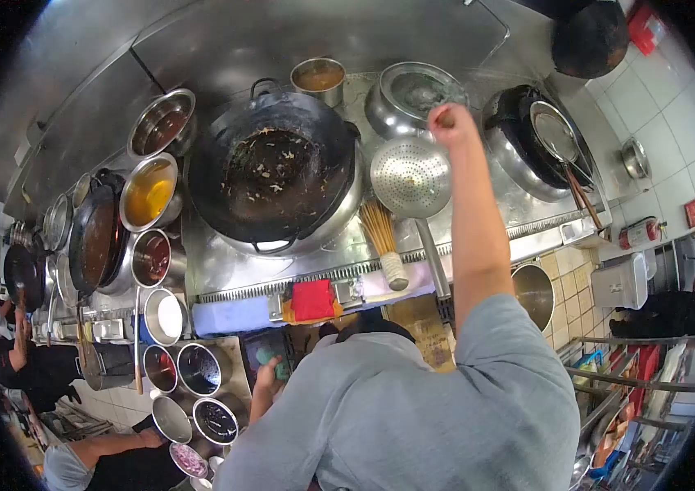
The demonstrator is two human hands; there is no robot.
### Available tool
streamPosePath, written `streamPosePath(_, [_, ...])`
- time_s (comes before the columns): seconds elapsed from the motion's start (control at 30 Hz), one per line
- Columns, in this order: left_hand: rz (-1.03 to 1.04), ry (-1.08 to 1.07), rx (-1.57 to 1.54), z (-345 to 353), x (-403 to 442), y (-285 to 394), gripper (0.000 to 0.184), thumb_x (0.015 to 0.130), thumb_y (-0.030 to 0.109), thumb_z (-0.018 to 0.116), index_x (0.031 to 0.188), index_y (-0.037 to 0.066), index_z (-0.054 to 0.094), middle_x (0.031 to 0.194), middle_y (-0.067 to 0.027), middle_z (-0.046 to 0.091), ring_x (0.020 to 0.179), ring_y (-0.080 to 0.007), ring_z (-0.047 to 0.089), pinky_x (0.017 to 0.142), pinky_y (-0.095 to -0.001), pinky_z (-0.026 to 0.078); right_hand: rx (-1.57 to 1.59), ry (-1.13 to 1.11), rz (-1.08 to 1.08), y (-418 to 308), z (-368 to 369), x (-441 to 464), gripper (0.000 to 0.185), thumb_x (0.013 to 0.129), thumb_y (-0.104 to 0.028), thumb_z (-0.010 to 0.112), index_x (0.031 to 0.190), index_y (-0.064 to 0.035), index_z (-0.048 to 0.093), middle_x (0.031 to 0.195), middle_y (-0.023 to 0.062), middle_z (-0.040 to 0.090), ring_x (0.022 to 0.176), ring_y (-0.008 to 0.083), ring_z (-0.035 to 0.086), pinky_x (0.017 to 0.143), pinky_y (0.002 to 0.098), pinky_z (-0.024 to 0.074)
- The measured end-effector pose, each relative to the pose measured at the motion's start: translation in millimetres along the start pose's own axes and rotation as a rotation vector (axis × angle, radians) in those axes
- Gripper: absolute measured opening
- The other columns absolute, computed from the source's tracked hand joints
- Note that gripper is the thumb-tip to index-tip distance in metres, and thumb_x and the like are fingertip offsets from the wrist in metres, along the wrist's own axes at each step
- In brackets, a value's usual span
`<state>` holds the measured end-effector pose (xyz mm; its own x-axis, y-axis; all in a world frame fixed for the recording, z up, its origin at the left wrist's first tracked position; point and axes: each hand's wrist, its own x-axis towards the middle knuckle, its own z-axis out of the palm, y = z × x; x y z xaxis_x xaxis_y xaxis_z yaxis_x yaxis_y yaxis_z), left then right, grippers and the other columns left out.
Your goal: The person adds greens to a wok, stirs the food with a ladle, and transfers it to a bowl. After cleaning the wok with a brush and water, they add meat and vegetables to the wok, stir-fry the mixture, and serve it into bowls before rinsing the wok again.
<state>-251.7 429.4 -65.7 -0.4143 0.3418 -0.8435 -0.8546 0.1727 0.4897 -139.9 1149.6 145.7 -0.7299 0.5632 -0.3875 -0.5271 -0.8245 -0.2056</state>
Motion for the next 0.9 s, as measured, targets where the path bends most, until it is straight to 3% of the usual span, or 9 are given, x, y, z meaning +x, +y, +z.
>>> streamPosePath(0.07, [-0.054, 0.054, 0.149, 38, -37, 44, 0.014, 0.080, 0.015, 0.060, 0.091, 0.007, 0.054, 0.074, -0.0046, 0.054, 0.060, -0.0179, 0.054, 0.050, -0.0321, 0.044, 0.182, 0.012, -0.028, 25, 61, -51, 0.008, 0.078, 0.004, 0.042, 0.073, -0.0008, 0.037, 0.062, 0.0053, 0.043, 0.055, 0.0151, 0.049, 0.048, 0.0238, 0.0473])
streamPosePath(0.1, [-0.051, -0.036, -0.006, 26, -13, 35, 0.014, 0.081, 0.016, 0.060, 0.091, 0.008, 0.054, 0.075, -0.0045, 0.054, 0.062, -0.0179, 0.055, 0.051, -0.0319, 0.044, 0.228, 0.023, -0.025, 41, 79, -71, 0.008, 0.079, 0.004, 0.043, 0.074, 0.0000, 0.037, 0.064, 0.0066, 0.044, 0.055, 0.0160, 0.049, 0.048, 0.0246, 0.0475])
streamPosePath(0.13, [-0.068, -0.146, -0.045, 20, 6, 36, 0.025, 0.079, 0.022, 0.062, 0.099, 0.008, 0.052, 0.087, -0.0082, 0.054, 0.075, -0.0226, 0.055, 0.064, -0.0350, 0.048, 0.243, -0.032, -0.024, 54, 90, -87, 0.007, 0.080, 0.004, 0.041, 0.075, 0.0003, 0.037, 0.066, 0.0075, 0.045, 0.056, 0.0163, 0.050, 0.049, 0.0244, 0.0475])
streamPosePath(0.2, [-0.037, -0.389, -0.258, 58, -12, 74, 0.030, 0.079, 0.027, 0.064, 0.098, 0.009, 0.051, 0.083, -0.0072, 0.055, 0.069, -0.0198, 0.054, 0.062, -0.0304, 0.048, 0.226, -0.097, -0.096, 87, 111, -120, 0.006, 0.081, 0.004, 0.039, 0.077, 0.0029, 0.036, 0.071, 0.0086, 0.043, 0.058, 0.0161, 0.049, 0.050, 0.0243, 0.0474])
streamPosePath(0.37, [0.074, -0.438, -0.276, 158, -33, 174, 0.043, 0.080, 0.051, 0.056, 0.094, 0.010, 0.051, 0.083, -0.0065, 0.057, 0.072, -0.0204, 0.055, 0.062, -0.0360, 0.049, 0.362, -0.211, -0.027, 146, 139, -180, 0.005, 0.081, 0.006, 0.038, 0.077, 0.0042, 0.036, 0.074, 0.0095, 0.042, 0.058, 0.0157, 0.047, 0.052, 0.0252, 0.0481])
streamPosePath(0.6, [0.015, -0.401, -0.117, 209, 9, 225, 0.037, 0.080, 0.045, 0.060, 0.091, 0.011, 0.049, 0.079, -0.0071, 0.052, 0.071, -0.0220, 0.053, 0.062, -0.0379, 0.050, 0.504, -0.224, 0.046, 196, 115, -221, 0.029, 0.081, 0.006, 0.042, 0.108, 0.0129, 0.032, 0.079, 0.0073, 0.043, 0.059, 0.0156, 0.050, 0.053, 0.0270, 0.0479])
streamPosePath(0.67, [0.072, -0.363, -0.095, 216, 20, 226, 0.029, 0.078, 0.031, 0.065, 0.089, 0.011, 0.048, 0.077, -0.0073, 0.049, 0.068, -0.0215, 0.051, 0.060, -0.0365, 0.049, 0.331, -0.250, 0.122, 200, 96, -228, 0.038, 0.084, 0.003, 0.043, 0.117, 0.0132, 0.028, 0.079, 0.0057, 0.045, 0.059, 0.0136, 0.051, 0.053, 0.0250, 0.0478])
streamPosePath(0.77, [0.078, -0.324, -0.150, 216, 36, 226, 0.027, 0.078, 0.029, 0.064, 0.090, 0.010, 0.048, 0.077, -0.0082, 0.049, 0.068, -0.0207, 0.050, 0.059, -0.0349, 0.048, 0.084, -0.194, 0.141, 211, 75, -254, 0.033, 0.086, -0.001, 0.045, 0.113, 0.0110, 0.032, 0.078, 0.0059, 0.047, 0.058, 0.0106, 0.050, 0.048, 0.0227, 0.0461])
streamPosePath(0.9, [-0.053, -0.486, -0.245, 196, 7, 225, 0.043, 0.078, 0.045, 0.065, 0.091, 0.008, 0.047, 0.077, -0.0091, 0.050, 0.060, -0.0167, 0.051, 0.051, -0.0246, 0.047, -0.543, -0.073, 0.006, 216, 69, -297, 0.024, 0.089, -0.010, 0.048, 0.109, 0.0002, 0.040, 0.078, 0.0062, 0.048, 0.055, 0.0063, 0.047, 0.039, 0.0207, 0.0394])
